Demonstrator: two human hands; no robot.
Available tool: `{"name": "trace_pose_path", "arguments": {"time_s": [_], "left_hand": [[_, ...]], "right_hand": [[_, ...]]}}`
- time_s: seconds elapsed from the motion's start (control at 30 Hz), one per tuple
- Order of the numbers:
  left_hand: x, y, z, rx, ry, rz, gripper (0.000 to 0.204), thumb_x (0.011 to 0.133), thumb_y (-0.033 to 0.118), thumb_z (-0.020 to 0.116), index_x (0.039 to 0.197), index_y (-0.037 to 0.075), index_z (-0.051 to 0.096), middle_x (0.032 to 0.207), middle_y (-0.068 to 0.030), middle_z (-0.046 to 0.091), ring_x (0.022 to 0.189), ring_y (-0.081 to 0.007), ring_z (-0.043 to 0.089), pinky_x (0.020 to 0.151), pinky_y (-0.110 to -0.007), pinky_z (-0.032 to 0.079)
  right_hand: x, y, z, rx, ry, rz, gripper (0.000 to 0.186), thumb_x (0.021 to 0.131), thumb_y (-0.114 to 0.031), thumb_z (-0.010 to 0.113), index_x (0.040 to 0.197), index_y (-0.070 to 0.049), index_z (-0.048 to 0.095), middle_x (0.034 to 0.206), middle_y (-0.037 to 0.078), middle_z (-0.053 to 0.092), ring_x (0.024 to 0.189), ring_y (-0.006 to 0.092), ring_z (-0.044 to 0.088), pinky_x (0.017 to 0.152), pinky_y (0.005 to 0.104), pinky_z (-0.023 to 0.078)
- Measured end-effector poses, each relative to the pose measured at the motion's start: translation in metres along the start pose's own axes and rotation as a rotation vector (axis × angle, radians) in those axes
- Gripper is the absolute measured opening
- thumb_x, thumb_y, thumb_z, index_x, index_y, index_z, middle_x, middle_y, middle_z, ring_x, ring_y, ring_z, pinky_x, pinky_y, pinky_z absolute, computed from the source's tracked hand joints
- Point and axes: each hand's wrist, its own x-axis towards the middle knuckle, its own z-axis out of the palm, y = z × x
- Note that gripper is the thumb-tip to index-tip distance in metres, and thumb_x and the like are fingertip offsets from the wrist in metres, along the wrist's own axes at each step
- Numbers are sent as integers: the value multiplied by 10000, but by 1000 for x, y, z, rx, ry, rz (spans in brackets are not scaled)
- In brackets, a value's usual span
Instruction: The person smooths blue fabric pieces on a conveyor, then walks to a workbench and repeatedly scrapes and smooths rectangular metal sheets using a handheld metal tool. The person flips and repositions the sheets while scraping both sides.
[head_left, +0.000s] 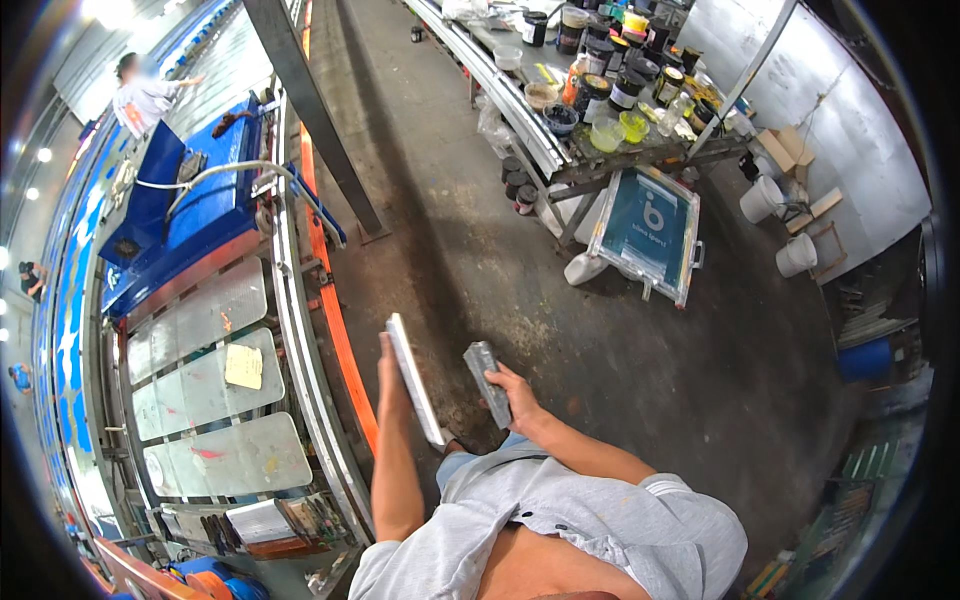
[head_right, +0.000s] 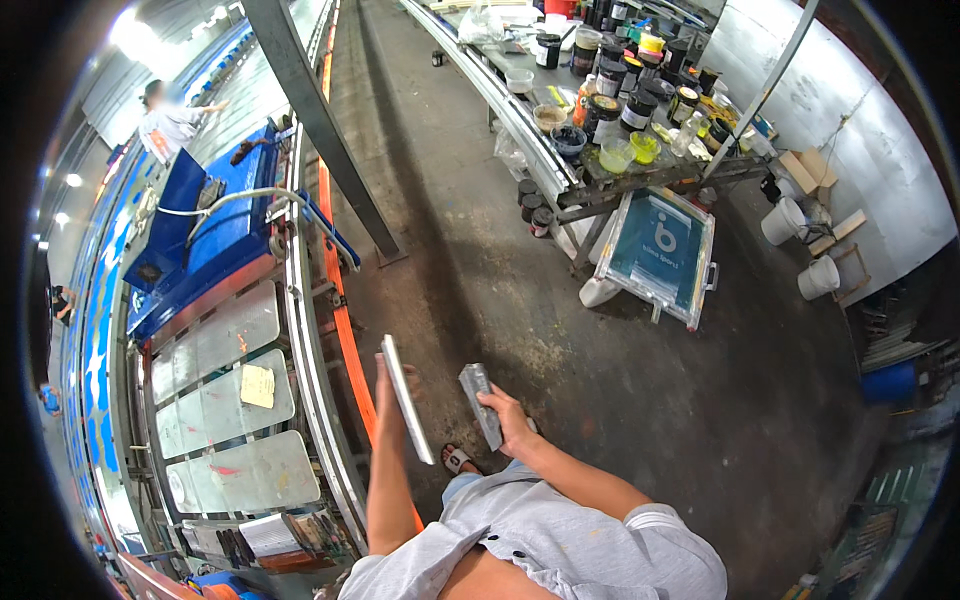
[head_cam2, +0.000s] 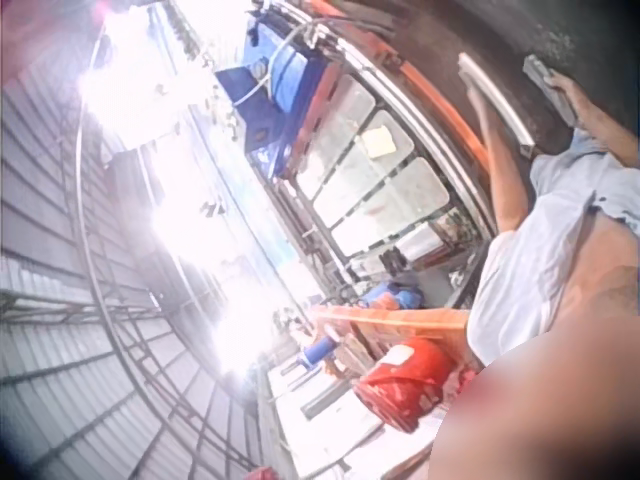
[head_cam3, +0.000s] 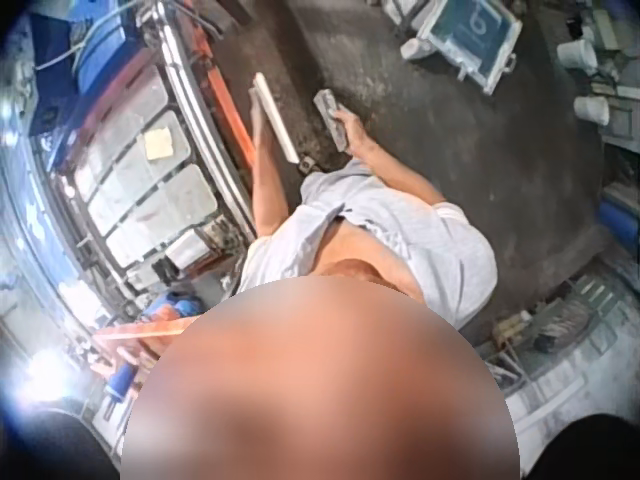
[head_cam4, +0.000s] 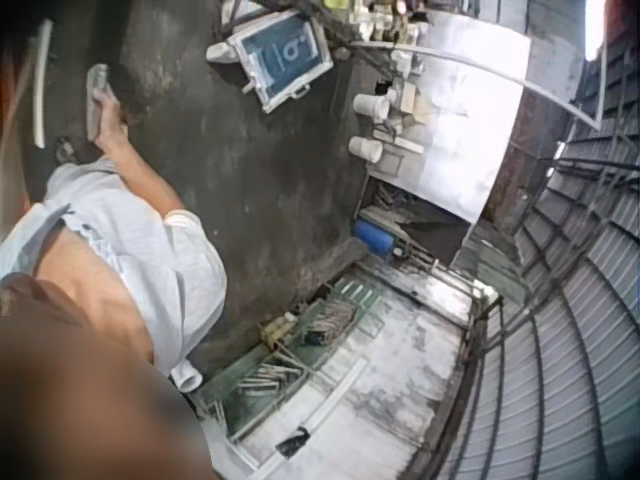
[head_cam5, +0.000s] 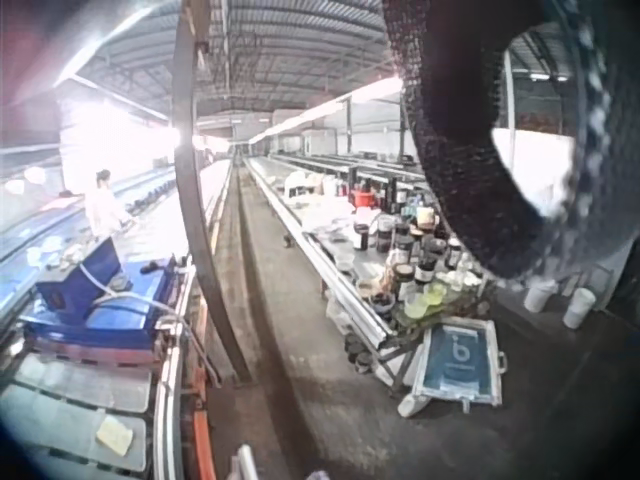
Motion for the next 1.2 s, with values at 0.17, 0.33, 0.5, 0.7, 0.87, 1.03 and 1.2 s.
{"name": "trace_pose_path", "arguments": {"time_s": [0.17,0.33,0.5,0.7,0.87,1.03,1.2], "left_hand": [[19,-49,119,-323,-130,-127,797,845,847,433,829,73,622,706,-93,636,607,-217,624,543,-352,525],[55,-81,132,-466,-270,76,372,969,415,559,971,58,661,850,-85,667,673,-218,650,577,-357,560],[6,-33,171,-208,-176,155,321,989,350,577,1035,42,655,919,-73,667,788,-182,657,683,-346,575],[-31,2,205,226,31,190,704,1043,613,316,1233,16,637,1095,-62,672,966,-192,619,892,-353,471],[-69,18,213,-97,-222,125,675,1064,548,339,1355,-10,582,1218,-110,684,1081,-198,649,967,-366,490],[-81,24,214,113,11,336,254,961,263,700,992,13,728,804,3,671,661,-75,602,588,-252,488],[-80,22,213,343,31,417,212,922,203,749,842,13,699,706,37,607,599,-45,531,550,-241,459]], "right_hand": [[-3,-42,-9,75,-250,-74,459,956,-182,574,1401,-77,531,1134,79,683,920,163,692,804,344,577],[-12,-93,-26,23,-331,-52,503,953,-162,573,1438,-54,489,1162,108,678,926,171,703,816,339,586],[-14,-125,-49,118,-499,63,541,954,-167,572,1468,-64,438,1193,116,663,961,185,709,843,341,599],[-6,-130,-84,283,-521,98,522,949,-188,572,1440,-80,431,1205,142,662,960,209,721,822,362,620],[-13,-153,-90,99,-432,-79,537,917,-147,573,1433,-25,484,1164,132,679,966,183,707,832,327,597],[-20,-178,-81,-252,-298,-288,567,895,-143,634,1431,5,522,1147,109,685,879,117,663,765,240,528],[-23,-191,-72,-358,-343,-542,507,868,-72,694,1355,27,596,1101,22,638,956,100,595,848,233,472]]}}
